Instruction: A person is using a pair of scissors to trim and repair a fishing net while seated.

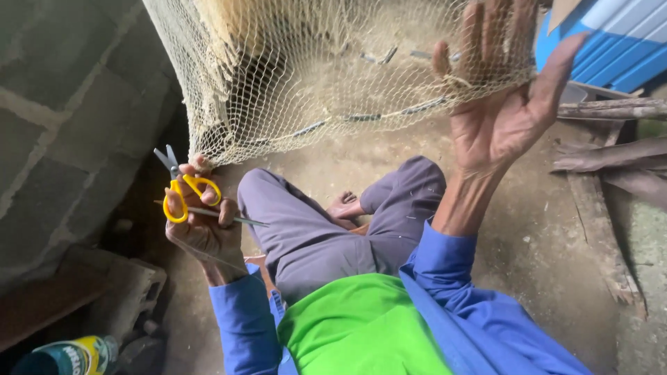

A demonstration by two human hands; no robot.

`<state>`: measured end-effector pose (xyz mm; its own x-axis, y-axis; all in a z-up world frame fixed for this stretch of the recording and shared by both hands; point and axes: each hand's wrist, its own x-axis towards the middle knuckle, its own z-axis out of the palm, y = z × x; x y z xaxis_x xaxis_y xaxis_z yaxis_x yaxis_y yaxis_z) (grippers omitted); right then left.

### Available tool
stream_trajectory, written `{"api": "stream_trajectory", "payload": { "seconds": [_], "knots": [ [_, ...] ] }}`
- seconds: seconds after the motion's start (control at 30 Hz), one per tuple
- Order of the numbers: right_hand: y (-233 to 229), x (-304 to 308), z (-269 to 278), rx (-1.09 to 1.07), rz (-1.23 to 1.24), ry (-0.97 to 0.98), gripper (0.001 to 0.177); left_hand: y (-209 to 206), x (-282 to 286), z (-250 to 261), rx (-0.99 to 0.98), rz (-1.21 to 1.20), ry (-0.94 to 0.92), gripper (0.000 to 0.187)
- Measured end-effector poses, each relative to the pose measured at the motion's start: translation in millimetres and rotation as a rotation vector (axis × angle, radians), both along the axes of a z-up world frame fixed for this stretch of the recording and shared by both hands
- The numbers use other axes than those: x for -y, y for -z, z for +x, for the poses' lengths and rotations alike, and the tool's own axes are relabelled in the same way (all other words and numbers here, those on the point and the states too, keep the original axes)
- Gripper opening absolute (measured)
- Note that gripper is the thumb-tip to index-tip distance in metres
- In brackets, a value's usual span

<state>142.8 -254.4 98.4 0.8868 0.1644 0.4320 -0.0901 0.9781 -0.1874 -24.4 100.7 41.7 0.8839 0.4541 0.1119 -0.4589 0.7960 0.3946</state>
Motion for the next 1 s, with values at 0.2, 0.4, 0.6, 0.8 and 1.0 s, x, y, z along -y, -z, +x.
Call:
{"api": "stream_trajectory", "payload": {
  "seconds": [0.2, 0.4, 0.6, 0.8, 1.0],
  "knots": [
    [14.3, 15.6, 8.5, 0.084, -0.094, -0.059, 0.07, 6.0, -4.6, -2.3, 0.0, -0.001, -0.019, 0.033],
    [19.4, 17.2, 9.6, 0.084, -0.118, -0.054, 0.07, 11.1, -3.3, -3.2, 0.014, 0.005, 0.003, 0.033],
    [8.6, -10.8, 3.9, 0.066, 0.076, -0.123, 0.076, 17.4, 4.9, 5.3, -0.12, 0.21, 0.006, 0.035],
    [-2.0, -107.2, -24.2, 0.101, 0.159, -0.274, 0.085, 20.0, 73.0, 21.8, 0.003, 0.087, 0.427, 0.011],
    [3.3, -149.5, -50.8, 0.115, 0.004, -0.299, 0.067, 25.7, 81.0, 49.5, 0.265, -0.218, 0.572, 0.042]
  ]
}}
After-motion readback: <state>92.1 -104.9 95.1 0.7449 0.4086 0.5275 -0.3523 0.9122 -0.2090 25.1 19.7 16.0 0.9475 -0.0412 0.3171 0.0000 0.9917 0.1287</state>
